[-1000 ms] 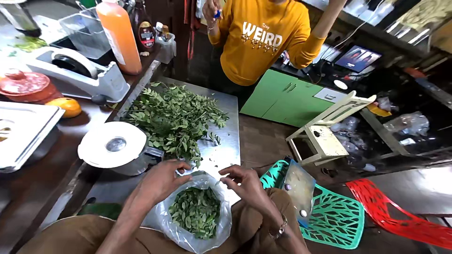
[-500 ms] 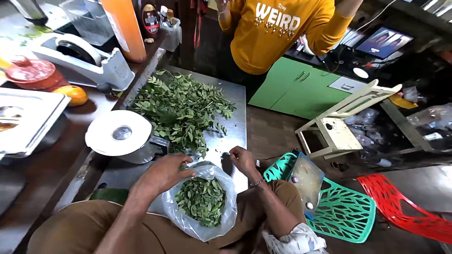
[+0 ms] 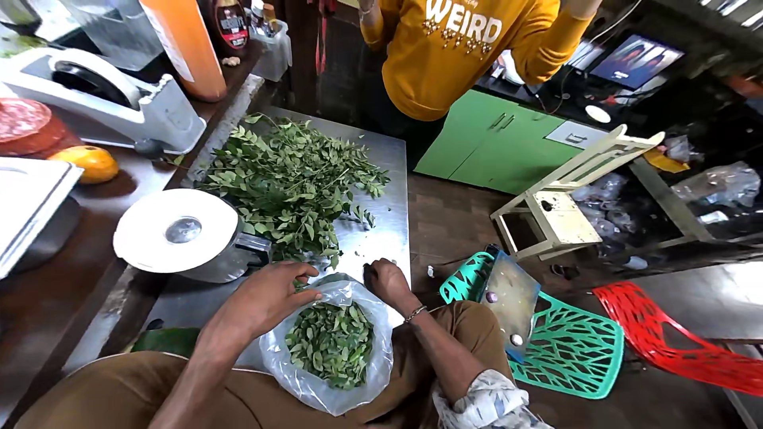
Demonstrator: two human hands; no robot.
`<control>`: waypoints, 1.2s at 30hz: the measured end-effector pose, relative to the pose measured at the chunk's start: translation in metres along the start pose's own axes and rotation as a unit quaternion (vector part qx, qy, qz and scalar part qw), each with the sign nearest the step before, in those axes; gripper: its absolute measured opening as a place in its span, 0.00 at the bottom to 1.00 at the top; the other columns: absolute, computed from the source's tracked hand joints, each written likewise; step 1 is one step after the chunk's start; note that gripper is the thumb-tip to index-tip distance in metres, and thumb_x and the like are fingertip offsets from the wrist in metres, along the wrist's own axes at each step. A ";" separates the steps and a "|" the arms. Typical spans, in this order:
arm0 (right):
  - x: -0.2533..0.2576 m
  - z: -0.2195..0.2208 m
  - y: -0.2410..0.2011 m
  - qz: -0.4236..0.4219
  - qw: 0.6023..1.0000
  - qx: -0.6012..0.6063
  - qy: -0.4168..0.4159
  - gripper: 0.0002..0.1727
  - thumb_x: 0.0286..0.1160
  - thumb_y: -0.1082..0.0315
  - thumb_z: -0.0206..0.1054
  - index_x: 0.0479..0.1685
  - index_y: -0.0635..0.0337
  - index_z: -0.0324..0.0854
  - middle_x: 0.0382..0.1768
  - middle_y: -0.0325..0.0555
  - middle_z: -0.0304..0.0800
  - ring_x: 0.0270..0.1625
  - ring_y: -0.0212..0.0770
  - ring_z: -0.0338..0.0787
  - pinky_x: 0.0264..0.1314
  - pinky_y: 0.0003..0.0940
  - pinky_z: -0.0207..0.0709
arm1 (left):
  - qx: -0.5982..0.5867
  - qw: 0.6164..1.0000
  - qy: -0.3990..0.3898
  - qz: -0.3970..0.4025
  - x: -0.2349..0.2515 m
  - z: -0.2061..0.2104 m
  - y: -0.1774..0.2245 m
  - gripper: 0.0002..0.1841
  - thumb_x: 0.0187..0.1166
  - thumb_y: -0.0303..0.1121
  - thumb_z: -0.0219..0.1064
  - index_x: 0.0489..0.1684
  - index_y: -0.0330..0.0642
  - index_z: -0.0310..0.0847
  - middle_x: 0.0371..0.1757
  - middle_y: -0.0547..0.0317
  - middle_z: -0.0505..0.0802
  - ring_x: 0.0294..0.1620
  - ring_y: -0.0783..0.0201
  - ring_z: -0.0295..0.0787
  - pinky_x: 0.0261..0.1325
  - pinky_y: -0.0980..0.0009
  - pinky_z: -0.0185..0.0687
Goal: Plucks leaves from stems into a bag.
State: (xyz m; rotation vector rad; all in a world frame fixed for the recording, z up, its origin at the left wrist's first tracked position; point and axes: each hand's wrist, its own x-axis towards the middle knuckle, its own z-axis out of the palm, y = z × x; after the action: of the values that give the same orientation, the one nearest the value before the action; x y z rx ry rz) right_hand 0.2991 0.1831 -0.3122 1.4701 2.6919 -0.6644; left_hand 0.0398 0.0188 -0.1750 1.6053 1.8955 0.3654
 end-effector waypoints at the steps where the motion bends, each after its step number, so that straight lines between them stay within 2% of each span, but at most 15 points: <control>1: 0.000 0.000 -0.002 0.013 1.000 -0.007 -0.011 0.12 0.77 0.58 0.68 0.42 0.58 0.88 0.46 0.53 0.89 0.49 0.54 0.92 0.50 0.58 0.86 | -0.003 1.000 0.002 0.004 0.001 0.001 -0.001 0.24 0.73 0.63 0.72 0.62 0.64 0.88 0.51 0.73 0.92 0.40 0.73 0.89 0.49 0.63 0.90; 4: 0.002 -0.001 0.001 0.033 0.999 0.004 -0.011 0.15 0.78 0.55 0.65 0.44 0.57 0.87 0.47 0.52 0.90 0.49 0.53 0.92 0.50 0.57 0.86 | -0.002 1.000 0.007 0.004 0.001 0.001 -0.003 0.24 0.73 0.64 0.71 0.63 0.66 0.87 0.52 0.76 0.92 0.41 0.75 0.90 0.50 0.65 0.90; 9: 0.003 -0.003 0.017 -0.037 0.989 0.086 0.117 0.06 0.77 0.64 0.69 0.42 0.56 0.87 0.39 0.48 0.90 0.42 0.48 0.92 0.46 0.53 0.88 | -0.005 1.000 0.016 0.010 -0.002 0.001 -0.004 0.23 0.74 0.63 0.71 0.62 0.66 0.88 0.51 0.76 0.92 0.40 0.74 0.89 0.48 0.64 0.90; 12: 0.006 0.004 0.018 -0.049 0.995 0.047 0.067 0.10 0.77 0.62 0.68 0.51 0.51 0.90 0.44 0.46 0.91 0.47 0.47 0.92 0.51 0.52 0.88 | -0.005 1.000 0.010 0.006 0.000 0.002 -0.002 0.23 0.74 0.63 0.71 0.62 0.68 0.88 0.52 0.77 0.92 0.42 0.76 0.90 0.49 0.66 0.90; 14: 0.006 0.005 0.009 -0.040 0.998 -0.017 0.039 0.10 0.79 0.57 0.66 0.47 0.49 0.90 0.45 0.45 0.90 0.48 0.47 0.92 0.48 0.53 0.88 | -0.004 1.000 0.005 0.004 0.000 0.001 -0.001 0.23 0.74 0.63 0.71 0.63 0.67 0.87 0.53 0.76 0.92 0.42 0.75 0.90 0.50 0.65 0.90; 16: 0.003 0.004 -0.003 -0.022 0.997 -0.062 0.028 0.13 0.80 0.55 0.64 0.44 0.53 0.88 0.46 0.48 0.91 0.48 0.52 0.92 0.46 0.56 0.87 | -0.003 1.000 0.003 0.003 -0.001 -0.001 0.000 0.23 0.74 0.62 0.72 0.63 0.65 0.87 0.53 0.74 0.92 0.41 0.73 0.90 0.49 0.63 0.90; 19: 0.002 0.003 -0.004 0.011 0.998 -0.067 0.009 0.16 0.79 0.53 0.64 0.46 0.56 0.86 0.48 0.53 0.90 0.48 0.56 0.92 0.45 0.59 0.86 | -0.001 1.000 0.009 0.005 -0.002 -0.002 0.003 0.24 0.74 0.62 0.72 0.62 0.64 0.88 0.51 0.73 0.92 0.40 0.72 0.89 0.48 0.62 0.90; 21: -0.001 -0.008 0.003 0.025 0.999 0.025 0.028 0.14 0.77 0.55 0.67 0.44 0.57 0.87 0.43 0.52 0.90 0.45 0.54 0.92 0.45 0.61 0.85 | -0.003 1.000 0.018 0.009 -0.004 -0.003 0.004 0.23 0.74 0.62 0.72 0.61 0.64 0.88 0.50 0.74 0.92 0.39 0.73 0.89 0.47 0.63 0.90; 22: -0.006 -0.022 0.002 0.026 0.993 0.098 0.058 0.13 0.76 0.57 0.69 0.43 0.58 0.87 0.37 0.52 0.90 0.40 0.52 0.91 0.42 0.59 0.84 | -0.004 0.999 0.027 0.016 -0.005 -0.004 0.004 0.22 0.73 0.61 0.73 0.60 0.64 0.89 0.49 0.74 0.92 0.39 0.73 0.89 0.47 0.62 0.90; 25: -0.047 -0.073 -0.008 -0.034 0.953 0.267 0.140 0.07 0.76 0.60 0.70 0.43 0.52 0.82 0.24 0.43 0.84 0.20 0.42 0.83 0.20 0.41 0.78 | -0.005 0.998 0.047 0.029 -0.008 -0.004 0.008 0.21 0.73 0.59 0.75 0.58 0.63 0.89 0.48 0.73 0.93 0.37 0.72 0.89 0.45 0.61 0.90; 27: -0.075 -0.102 -0.028 -0.108 0.933 0.310 0.146 0.04 0.74 0.64 0.70 0.43 0.49 0.82 0.24 0.39 0.84 0.18 0.38 0.80 0.16 0.34 0.74 | -0.014 0.998 0.045 0.033 -0.008 -0.006 0.012 0.20 0.74 0.58 0.75 0.58 0.63 0.89 0.49 0.72 0.93 0.38 0.71 0.90 0.47 0.60 0.90; 29: -0.095 -0.119 -0.053 -0.164 0.942 0.276 0.100 0.07 0.68 0.70 0.72 0.43 0.51 0.85 0.30 0.37 0.89 0.25 0.35 0.86 0.23 0.33 0.82 | -0.016 0.998 0.050 0.043 -0.006 -0.007 0.014 0.19 0.74 0.57 0.75 0.58 0.64 0.90 0.48 0.73 0.92 0.38 0.73 0.89 0.47 0.61 0.91; 31: -0.110 -0.117 -0.066 -0.161 0.976 0.148 0.024 0.08 0.72 0.61 0.75 0.47 0.46 0.91 0.39 0.32 0.91 0.34 0.30 0.90 0.37 0.34 0.89 | -0.017 0.996 0.064 0.053 -0.005 -0.008 0.015 0.17 0.75 0.56 0.75 0.57 0.65 0.90 0.46 0.75 0.92 0.36 0.74 0.88 0.45 0.63 0.91; 33: -0.119 -0.101 -0.071 -0.142 0.989 0.047 0.013 0.10 0.79 0.52 0.68 0.48 0.41 0.92 0.40 0.30 0.90 0.37 0.30 0.88 0.42 0.37 0.87 | -0.016 0.995 0.081 0.063 -0.007 -0.008 0.017 0.15 0.76 0.55 0.74 0.54 0.65 0.90 0.45 0.77 0.92 0.35 0.76 0.88 0.42 0.65 0.90; 36: -0.121 -0.082 -0.075 -0.103 0.994 -0.034 0.003 0.14 0.84 0.53 0.60 0.46 0.44 0.92 0.42 0.37 0.88 0.43 0.38 0.90 0.46 0.43 0.87 | -0.014 0.991 0.104 0.084 -0.010 -0.003 0.022 0.11 0.76 0.53 0.74 0.50 0.66 0.92 0.42 0.78 0.92 0.33 0.76 0.86 0.40 0.65 0.90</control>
State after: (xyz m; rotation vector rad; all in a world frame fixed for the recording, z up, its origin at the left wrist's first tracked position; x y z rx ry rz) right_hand 0.3224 0.0802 -0.1861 1.1918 2.8661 -0.5690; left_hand 0.0556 0.0146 -0.1571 1.7709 1.9001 0.6517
